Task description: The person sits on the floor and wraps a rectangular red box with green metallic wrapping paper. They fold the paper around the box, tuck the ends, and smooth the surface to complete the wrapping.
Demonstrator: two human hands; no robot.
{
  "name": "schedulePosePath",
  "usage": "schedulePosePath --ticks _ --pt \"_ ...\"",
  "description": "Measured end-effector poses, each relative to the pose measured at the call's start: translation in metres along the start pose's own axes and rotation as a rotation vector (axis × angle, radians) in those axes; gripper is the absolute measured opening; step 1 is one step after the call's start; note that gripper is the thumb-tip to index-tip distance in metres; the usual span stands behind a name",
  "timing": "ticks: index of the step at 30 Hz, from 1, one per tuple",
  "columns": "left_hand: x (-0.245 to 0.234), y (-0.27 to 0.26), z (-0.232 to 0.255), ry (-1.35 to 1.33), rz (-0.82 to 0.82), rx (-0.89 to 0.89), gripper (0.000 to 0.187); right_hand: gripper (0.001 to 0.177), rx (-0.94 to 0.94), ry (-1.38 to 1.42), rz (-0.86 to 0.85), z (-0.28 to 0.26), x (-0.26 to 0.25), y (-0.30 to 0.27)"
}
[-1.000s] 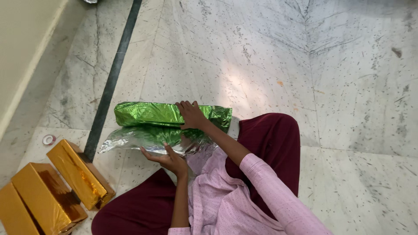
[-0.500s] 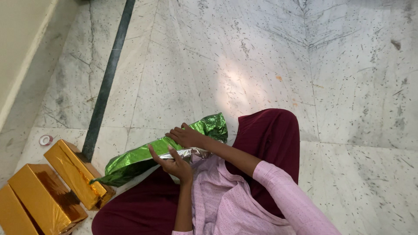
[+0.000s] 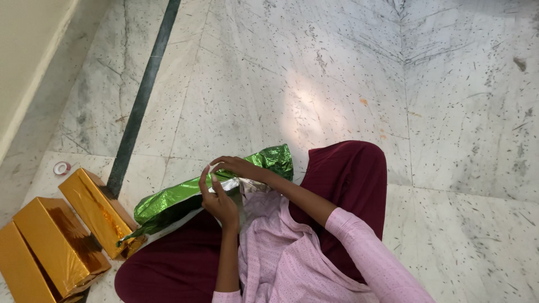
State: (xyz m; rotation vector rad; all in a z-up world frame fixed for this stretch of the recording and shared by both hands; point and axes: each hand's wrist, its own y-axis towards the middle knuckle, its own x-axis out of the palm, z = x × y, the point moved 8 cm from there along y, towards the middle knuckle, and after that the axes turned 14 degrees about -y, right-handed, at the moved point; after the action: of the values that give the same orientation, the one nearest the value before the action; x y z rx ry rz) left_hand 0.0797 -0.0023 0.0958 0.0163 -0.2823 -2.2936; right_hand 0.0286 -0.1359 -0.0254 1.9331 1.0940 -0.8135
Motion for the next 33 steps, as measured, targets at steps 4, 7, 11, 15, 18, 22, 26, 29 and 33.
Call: schedulePosePath --ticks 4,7,11,15,18,22,26,29,33 --pt "0.008 0.026 -0.008 0.072 -0.087 -0.071 0.034 0.055 0.030 0.541 0.066 0.012 -0.020 -0.005" --pt "0.015 0.046 -0.014 0.084 -0.179 -0.014 0.033 0.069 0.170 0.892 0.045 0.025 -0.018 -0.009" --pt "0.015 0.066 -0.042 0.094 -0.273 -0.121 0.036 0.070 0.202 0.686 -0.017 0.023 -0.020 -0.010" --pt "0.020 0.077 -0.066 -0.145 -0.304 -0.214 0.035 0.051 0.231 0.452 -0.081 0.019 -0.026 -0.006" --pt "0.020 0.081 -0.075 -0.181 -0.283 -0.220 0.034 0.042 0.255 0.341 -0.030 0.017 -0.034 -0.003" --pt "0.025 0.077 -0.068 0.014 -0.292 -0.076 0.035 0.042 0.254 0.430 0.045 0.020 -0.046 0.002" --pt "0.025 0.066 -0.079 0.190 -0.312 -0.186 0.034 0.049 0.256 0.367 0.056 0.019 -0.047 0.003" --pt "0.032 0.061 -0.066 0.062 -0.355 0.002 0.046 0.056 0.237 0.406 0.111 0.018 -0.050 0.001" --pt "0.033 0.057 -0.069 0.004 -0.361 0.013 0.053 0.075 0.159 0.631 0.219 0.017 -0.055 -0.003"
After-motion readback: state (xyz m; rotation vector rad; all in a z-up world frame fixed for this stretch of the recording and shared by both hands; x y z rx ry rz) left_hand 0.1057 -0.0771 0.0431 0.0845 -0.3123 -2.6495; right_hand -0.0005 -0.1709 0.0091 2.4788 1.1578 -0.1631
